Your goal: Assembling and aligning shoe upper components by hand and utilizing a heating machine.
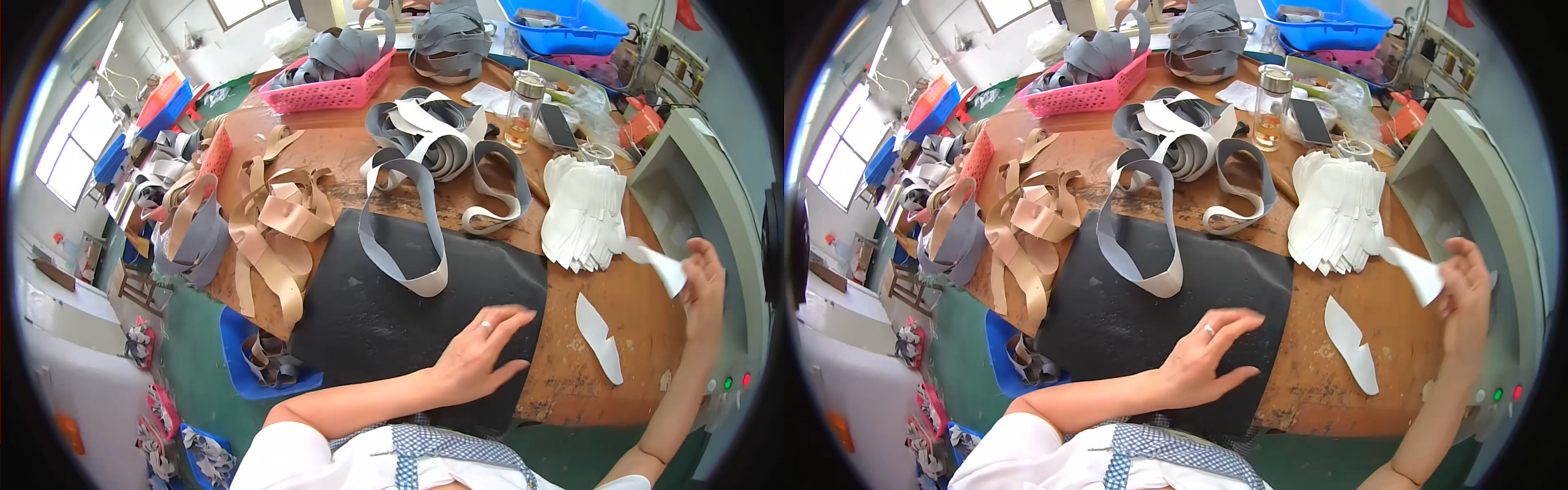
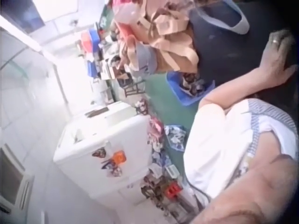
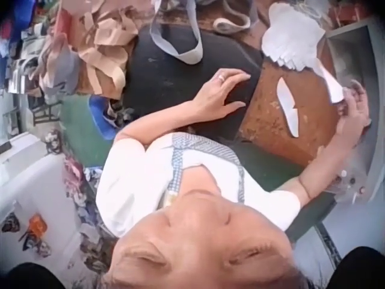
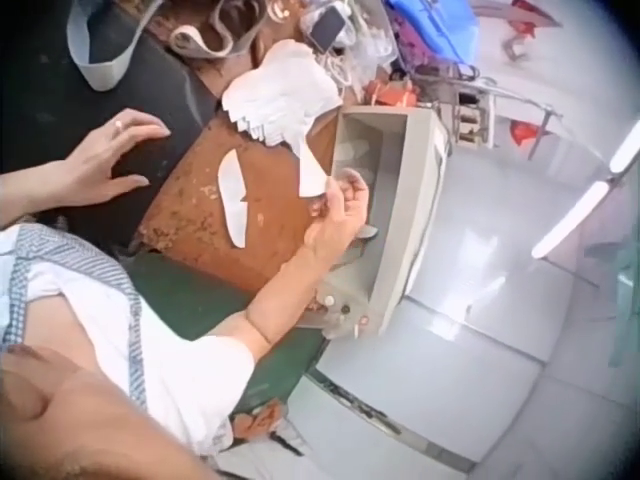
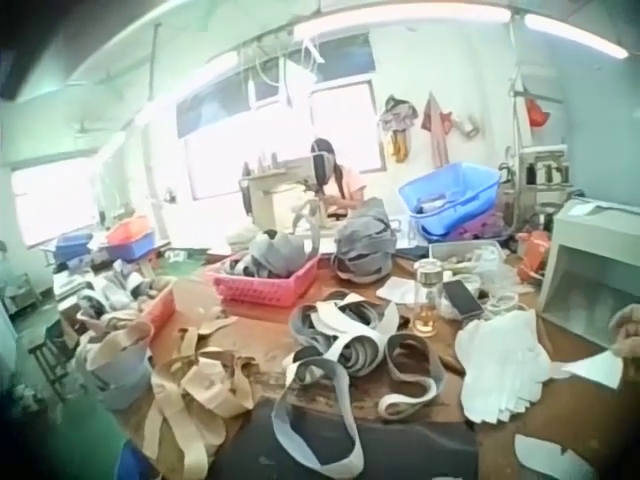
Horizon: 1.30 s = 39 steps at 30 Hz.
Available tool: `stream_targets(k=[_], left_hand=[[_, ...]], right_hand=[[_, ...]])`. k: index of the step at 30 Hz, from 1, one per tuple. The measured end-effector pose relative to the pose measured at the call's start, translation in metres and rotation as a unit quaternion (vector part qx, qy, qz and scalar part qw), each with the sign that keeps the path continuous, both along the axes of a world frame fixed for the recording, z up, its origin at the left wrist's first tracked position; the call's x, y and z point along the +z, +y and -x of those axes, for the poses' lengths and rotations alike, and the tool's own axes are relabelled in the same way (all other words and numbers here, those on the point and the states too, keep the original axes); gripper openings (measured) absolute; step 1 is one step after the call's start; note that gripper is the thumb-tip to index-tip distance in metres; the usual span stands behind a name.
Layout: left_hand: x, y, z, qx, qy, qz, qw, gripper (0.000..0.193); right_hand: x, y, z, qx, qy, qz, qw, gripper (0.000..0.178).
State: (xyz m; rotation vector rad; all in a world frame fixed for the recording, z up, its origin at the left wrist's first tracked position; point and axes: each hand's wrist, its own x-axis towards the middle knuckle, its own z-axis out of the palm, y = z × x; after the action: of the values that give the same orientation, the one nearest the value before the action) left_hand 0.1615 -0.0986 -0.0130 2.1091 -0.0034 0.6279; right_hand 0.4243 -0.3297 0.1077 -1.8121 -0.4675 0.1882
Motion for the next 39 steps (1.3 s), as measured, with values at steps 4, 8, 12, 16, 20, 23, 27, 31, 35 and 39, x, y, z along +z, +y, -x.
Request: stream_targets(k=[4, 8, 12, 16, 20, 23, 27, 31, 35, 39], left_hand=[[0.049, -0.003, -0.007, 0.022, -0.118, -0.091, 0.989, 0.099], [0.059, 0.014, 0.023, 0.079, -0.124, -0.091, 0.985, 0.051], [0.058, 0.029, 0.076, 0.091, -0.008, 0.157, 0.983, 0.015], [0.036, 0.046, 0.103, 0.043, 0.051, 0.449, 0.891, 0.017], [0.000, 0.083, 0.128, 0.140, 0.061, 0.464, 0.873, 0.019], [-0.019, 0.092, 0.139, 0.152, 0.105, 0.499, 0.847, 0.020], [-0.028, 0.104, 0.146, 0.166, 0.070, 0.529, 0.829, 0.025], [-0.035, 0.120, 0.155, 0.214, 0.032, 0.528, 0.821, 0.025], [-0.036, 0.122, 0.151, 0.235, 0.051, 0.517, 0.822, 0.025], [-0.013, 0.114, 0.140, 0.234, 0.040, 0.467, 0.852, 0.025]], right_hand=[[0.002, 0.064, 0.114, 0.110, 0.074, -0.051, 0.990, 0.033], [-0.008, 0.107, 0.176, 0.204, 0.155, -0.093, 0.962, 0.023], [-0.056, 0.111, 0.210, 0.149, 0.038, -0.062, 0.986, 0.037], [-0.109, 0.130, 0.241, 0.378, 0.374, -0.171, 0.830, 0.078], [-0.114, 0.152, 0.251, 0.436, 0.421, -0.089, 0.791, 0.057], [-0.115, 0.154, 0.245, 0.432, 0.401, -0.008, 0.808, 0.043], [-0.126, 0.161, 0.229, 0.449, 0.322, 0.053, 0.832, 0.032], [-0.128, 0.162, 0.215, 0.414, 0.333, 0.044, 0.846, 0.024], [-0.127, 0.161, 0.206, 0.316, 0.341, -0.014, 0.885, 0.019], [-0.131, 0.156, 0.205, 0.249, 0.155, 0.117, 0.949, 0.021]])
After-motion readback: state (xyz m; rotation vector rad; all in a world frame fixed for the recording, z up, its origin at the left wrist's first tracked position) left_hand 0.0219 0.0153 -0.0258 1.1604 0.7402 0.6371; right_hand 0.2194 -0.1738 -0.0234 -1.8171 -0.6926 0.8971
